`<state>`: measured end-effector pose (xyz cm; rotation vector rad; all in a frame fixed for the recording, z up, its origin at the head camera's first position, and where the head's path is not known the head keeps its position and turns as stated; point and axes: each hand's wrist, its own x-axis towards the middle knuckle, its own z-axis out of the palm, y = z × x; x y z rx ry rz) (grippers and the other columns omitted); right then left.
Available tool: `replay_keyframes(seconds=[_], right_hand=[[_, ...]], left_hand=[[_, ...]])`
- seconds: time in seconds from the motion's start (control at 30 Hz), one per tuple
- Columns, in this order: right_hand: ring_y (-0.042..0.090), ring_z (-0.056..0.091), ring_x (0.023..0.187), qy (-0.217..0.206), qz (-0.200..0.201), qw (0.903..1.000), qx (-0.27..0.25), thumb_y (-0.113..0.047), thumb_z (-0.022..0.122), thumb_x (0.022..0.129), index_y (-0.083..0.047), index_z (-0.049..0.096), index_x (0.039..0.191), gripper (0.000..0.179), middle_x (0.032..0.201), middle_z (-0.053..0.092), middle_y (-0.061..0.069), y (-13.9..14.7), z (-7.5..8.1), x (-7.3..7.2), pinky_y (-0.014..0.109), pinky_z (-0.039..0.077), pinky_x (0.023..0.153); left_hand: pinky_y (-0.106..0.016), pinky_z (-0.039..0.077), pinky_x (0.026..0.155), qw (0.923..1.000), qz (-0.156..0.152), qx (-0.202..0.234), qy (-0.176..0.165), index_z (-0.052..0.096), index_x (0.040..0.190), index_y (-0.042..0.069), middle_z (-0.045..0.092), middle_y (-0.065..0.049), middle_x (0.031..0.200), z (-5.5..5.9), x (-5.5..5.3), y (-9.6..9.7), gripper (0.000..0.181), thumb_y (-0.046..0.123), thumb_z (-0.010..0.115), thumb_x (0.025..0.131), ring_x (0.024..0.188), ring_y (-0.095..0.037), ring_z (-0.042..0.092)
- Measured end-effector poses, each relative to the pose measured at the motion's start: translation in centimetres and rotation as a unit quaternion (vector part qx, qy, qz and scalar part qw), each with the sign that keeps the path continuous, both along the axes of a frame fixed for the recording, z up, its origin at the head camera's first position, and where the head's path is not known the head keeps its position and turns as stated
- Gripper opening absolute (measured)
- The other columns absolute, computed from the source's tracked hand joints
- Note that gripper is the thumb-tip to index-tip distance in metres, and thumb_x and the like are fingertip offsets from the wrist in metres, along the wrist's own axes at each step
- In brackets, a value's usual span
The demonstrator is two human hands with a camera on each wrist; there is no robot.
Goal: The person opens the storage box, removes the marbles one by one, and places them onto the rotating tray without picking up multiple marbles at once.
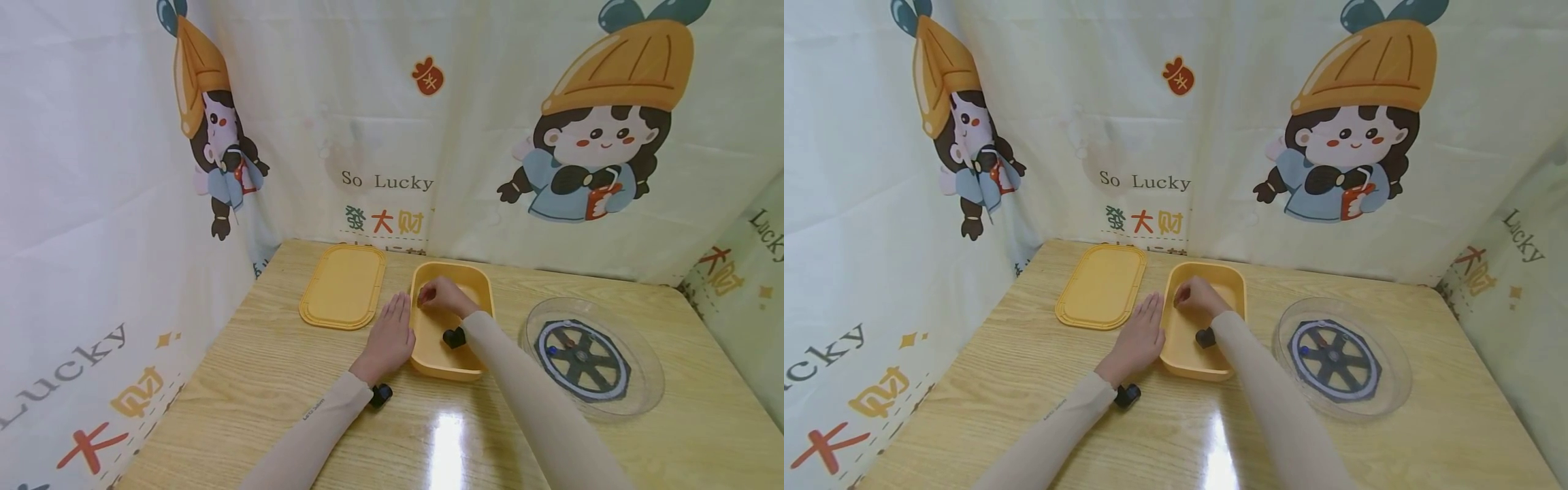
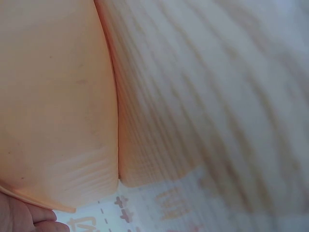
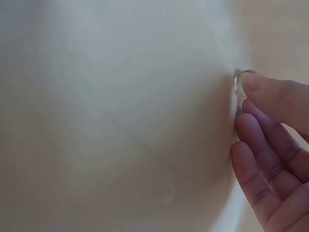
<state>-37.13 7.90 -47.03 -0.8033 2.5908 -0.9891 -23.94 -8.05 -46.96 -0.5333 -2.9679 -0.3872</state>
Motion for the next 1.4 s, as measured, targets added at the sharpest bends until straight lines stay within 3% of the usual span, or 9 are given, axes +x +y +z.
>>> replay_keyframes(seconds=[0.3,0.8,1.17,1.4], right_hand=[[0.009,0.062,0.068,0.025,0.033,0.999,-0.017,0.001,0.074,0.075,0.003,0.072,0.083,0.009,0.079,0.071,0.012,-0.2,-0.1,0.6,0.022,0.054,0.067],[0.008,0.061,0.069,0.041,0.025,0.9988,0.004,-0.004,0.075,0.075,-0.001,0.073,0.084,0.009,0.079,0.071,0.008,-0.2,0.0,0.7,0.021,0.053,0.068],[0.015,0.064,0.073,0.062,0.016,0.9976,-0.026,-0.004,0.073,0.078,0.002,0.073,0.086,0.01,0.082,0.072,0.013,0.2,2.4,1.3,0.028,0.055,0.07],[0.023,0.066,0.077,0.098,0.002,0.994,-0.048,-0.004,0.071,0.079,0.004,0.072,0.091,0.015,0.087,0.072,0.016,0.8,4.3,2.4,0.033,0.056,0.072]], left_hand=[[-0.041,0.018,0.119,1.0,0.002,-0.005,-0.002,0.018,0.148,-0.006,0.02,-0.02,0.155,-0.1,-0.1,0.0,0.06,0.022,0.039,0.098,0.146,-0.029,0.015],[-0.041,0.018,0.119,0.9999,0.004,-0.006,-0.008,0.018,0.148,-0.006,0.017,-0.019,0.156,0.2,0.0,0.1,0.06,0.022,0.038,0.098,0.146,-0.029,0.015],[-0.042,0.019,0.118,0.9999,0.001,-0.014,0.0,0.019,0.147,-0.006,0.02,-0.021,0.155,0.3,0.1,0.1,0.06,0.022,0.039,0.098,0.146,-0.03,0.016],[-0.043,0.019,0.118,0.9999,-0.001,-0.015,-0.004,0.018,0.147,-0.007,0.018,-0.021,0.155,0.3,0.2,0.1,0.06,0.022,0.038,0.098,0.146,-0.03,0.016]])
